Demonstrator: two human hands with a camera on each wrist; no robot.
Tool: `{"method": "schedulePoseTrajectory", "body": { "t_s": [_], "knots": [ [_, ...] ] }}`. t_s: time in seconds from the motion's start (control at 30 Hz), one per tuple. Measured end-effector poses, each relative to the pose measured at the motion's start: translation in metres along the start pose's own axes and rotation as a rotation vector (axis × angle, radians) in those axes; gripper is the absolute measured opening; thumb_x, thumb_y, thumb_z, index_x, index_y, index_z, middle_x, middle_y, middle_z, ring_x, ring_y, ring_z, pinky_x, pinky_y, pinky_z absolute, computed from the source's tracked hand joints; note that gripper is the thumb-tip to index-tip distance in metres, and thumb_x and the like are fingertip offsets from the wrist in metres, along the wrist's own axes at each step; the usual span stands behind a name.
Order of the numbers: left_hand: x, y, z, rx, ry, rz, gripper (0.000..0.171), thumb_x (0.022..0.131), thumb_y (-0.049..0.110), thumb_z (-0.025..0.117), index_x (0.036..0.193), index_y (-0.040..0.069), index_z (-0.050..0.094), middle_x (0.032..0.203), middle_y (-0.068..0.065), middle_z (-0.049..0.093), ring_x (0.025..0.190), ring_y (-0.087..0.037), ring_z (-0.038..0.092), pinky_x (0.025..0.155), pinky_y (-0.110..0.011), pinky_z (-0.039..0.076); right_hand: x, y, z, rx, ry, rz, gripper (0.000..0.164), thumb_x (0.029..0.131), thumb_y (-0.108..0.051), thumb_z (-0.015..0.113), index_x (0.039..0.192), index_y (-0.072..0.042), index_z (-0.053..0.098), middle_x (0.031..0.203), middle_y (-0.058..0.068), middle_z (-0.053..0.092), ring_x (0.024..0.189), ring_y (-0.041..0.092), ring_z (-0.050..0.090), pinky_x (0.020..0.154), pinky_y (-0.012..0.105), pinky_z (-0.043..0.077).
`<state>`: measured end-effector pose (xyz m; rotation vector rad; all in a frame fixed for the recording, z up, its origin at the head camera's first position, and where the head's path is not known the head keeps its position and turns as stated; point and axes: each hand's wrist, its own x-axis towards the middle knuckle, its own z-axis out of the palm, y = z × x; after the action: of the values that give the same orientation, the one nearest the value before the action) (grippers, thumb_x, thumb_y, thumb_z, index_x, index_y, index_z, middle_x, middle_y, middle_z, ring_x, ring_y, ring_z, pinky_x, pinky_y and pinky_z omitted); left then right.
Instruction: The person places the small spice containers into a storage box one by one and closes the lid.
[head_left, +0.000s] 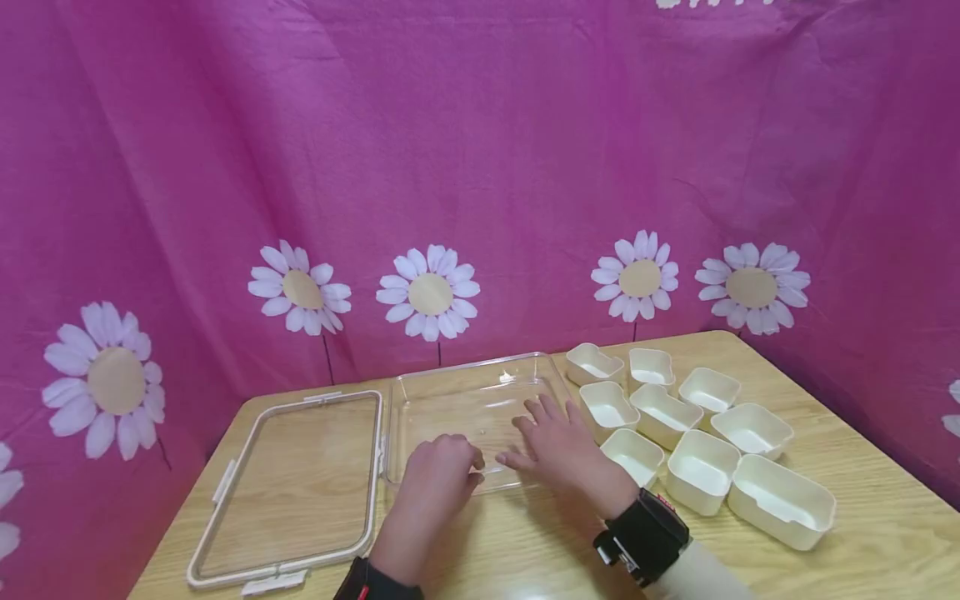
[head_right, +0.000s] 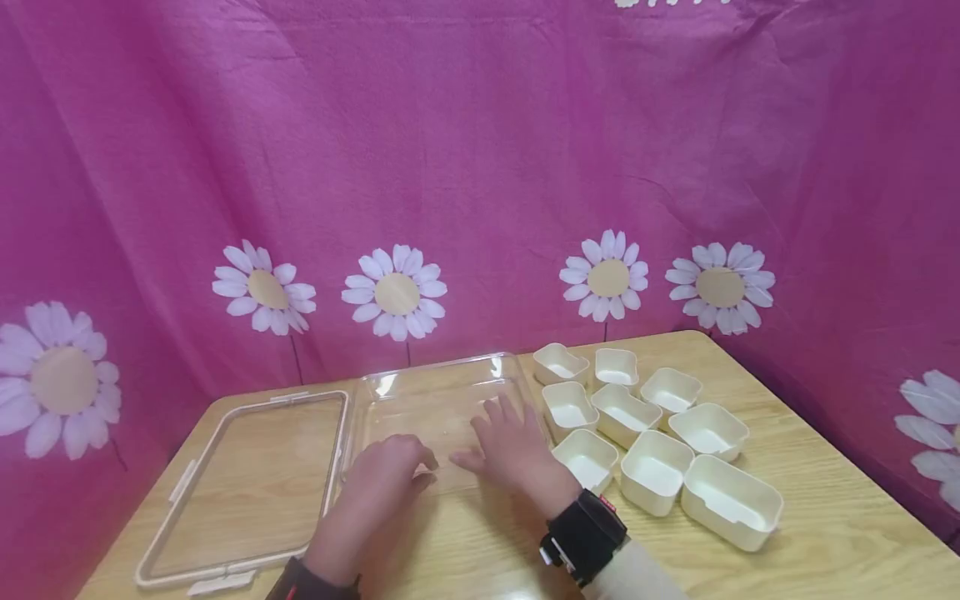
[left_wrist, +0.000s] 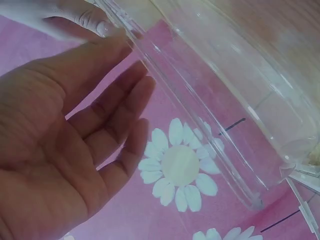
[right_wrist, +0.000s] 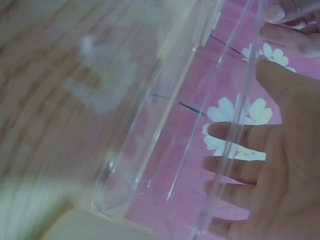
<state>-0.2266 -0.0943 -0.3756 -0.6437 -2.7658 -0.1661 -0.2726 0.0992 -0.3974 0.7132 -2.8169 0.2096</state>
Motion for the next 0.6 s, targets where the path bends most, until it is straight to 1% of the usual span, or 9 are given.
{"method": "schedulePoseTrajectory", "body": {
  "t_s": [0.03, 0.1, 0.17, 0.23, 0.33, 0.4, 0.5, 0.57, 0.6],
  "knots": [
    [0.000, 0.001, -0.001, -0.003, 0.002, 0.003, 0.012, 0.076, 0.019, 0.088, 0.085, 0.016, 0.079, 0.083, 0.003, 0.074, 0.075, -0.016, 0.069, 0.065, -0.034, 0.054, 0.000, 0.000, -0.002, 0.007, 0.013, -0.008, 0.056, 0.093, -0.054, 0.065, 0.121, -0.006, 0.068, 0.129, 0.017, 0.061, 0.130, 0.039, 0.051, 0.104, 0.060, 0.040],
    [0.000, 0.002, -0.002, -0.015, -0.002, -0.010, 0.012, 0.076, 0.014, 0.088, 0.084, 0.017, 0.079, 0.082, 0.004, 0.074, 0.074, -0.015, 0.069, 0.062, -0.031, 0.054, -0.001, 0.001, -0.005, 0.021, 0.034, -0.034, 0.046, 0.090, -0.050, 0.071, 0.105, -0.007, 0.072, 0.105, 0.012, 0.064, 0.105, 0.032, 0.061, 0.088, 0.051, 0.047],
    [0.000, 0.003, -0.003, -0.022, -0.007, -0.024, 0.013, 0.076, 0.011, 0.087, 0.085, 0.017, 0.079, 0.084, 0.004, 0.075, 0.074, -0.015, 0.070, 0.060, -0.030, 0.054, 0.000, 0.001, -0.010, 0.030, 0.059, -0.075, 0.036, 0.088, -0.045, 0.076, 0.090, -0.009, 0.073, 0.083, 0.005, 0.060, 0.081, 0.024, 0.060, 0.070, 0.042, 0.047],
    [0.002, 0.002, -0.004, -0.026, -0.006, -0.034, 0.015, 0.077, 0.007, 0.086, 0.085, 0.017, 0.079, 0.084, 0.005, 0.075, 0.074, -0.015, 0.070, 0.060, -0.030, 0.054, 0.000, 0.001, -0.014, 0.033, 0.084, -0.128, 0.031, 0.087, -0.040, 0.078, 0.076, -0.012, 0.070, 0.069, -0.001, 0.053, 0.066, 0.017, 0.053, 0.060, 0.034, 0.043],
    [0.003, 0.002, -0.005, -0.031, -0.010, -0.041, 0.015, 0.078, 0.004, 0.084, 0.084, 0.017, 0.079, 0.082, 0.005, 0.075, 0.074, -0.016, 0.070, 0.058, -0.030, 0.053, 0.000, 0.003, -0.021, 0.038, 0.098, -0.205, 0.037, 0.086, -0.035, 0.080, 0.061, -0.016, 0.061, 0.059, -0.007, 0.045, 0.057, 0.010, 0.042, 0.053, 0.027, 0.035],
    [0.003, 0.002, -0.006, -0.048, -0.024, -0.044, 0.015, 0.078, 0.003, 0.083, 0.083, 0.017, 0.079, 0.081, 0.005, 0.074, 0.073, -0.016, 0.070, 0.058, -0.030, 0.053, -0.002, 0.004, -0.024, 0.045, 0.070, -0.227, 0.042, 0.085, -0.035, 0.081, 0.056, -0.017, 0.057, 0.056, -0.009, 0.043, 0.055, 0.008, 0.039, 0.053, 0.026, 0.033],
    [0.002, 0.003, -0.006, -0.071, -0.042, -0.048, 0.013, 0.079, 0.005, 0.083, 0.083, 0.016, 0.079, 0.081, 0.005, 0.074, 0.073, -0.016, 0.070, 0.058, -0.030, 0.053, -0.003, 0.007, -0.029, 0.072, -0.007, -0.218, 0.041, 0.084, -0.034, 0.082, 0.056, -0.017, 0.058, 0.056, -0.011, 0.047, 0.054, 0.008, 0.041, 0.053, 0.027, 0.035],
    [0.003, 0.004, -0.005, -0.084, -0.048, -0.056, 0.011, 0.080, 0.006, 0.083, 0.083, 0.016, 0.079, 0.081, 0.006, 0.074, 0.074, -0.016, 0.070, 0.059, -0.030, 0.053, -0.004, 0.008, -0.031, 0.102, -0.061, -0.202, 0.034, 0.083, -0.031, 0.083, 0.059, -0.016, 0.063, 0.057, -0.011, 0.052, 0.055, 0.007, 0.044, 0.054, 0.027, 0.038],
    [0.003, 0.004, -0.004, -0.087, -0.050, -0.060, 0.010, 0.080, 0.007, 0.083, 0.083, 0.016, 0.079, 0.081, 0.006, 0.074, 0.075, -0.015, 0.070, 0.060, -0.030, 0.054, -0.005, 0.010, -0.034, 0.117, -0.081, -0.209, 0.031, 0.083, -0.029, 0.083, 0.062, -0.016, 0.066, 0.059, -0.011, 0.053, 0.055, 0.007, 0.045, 0.054, 0.027, 0.039]
  ]
}}
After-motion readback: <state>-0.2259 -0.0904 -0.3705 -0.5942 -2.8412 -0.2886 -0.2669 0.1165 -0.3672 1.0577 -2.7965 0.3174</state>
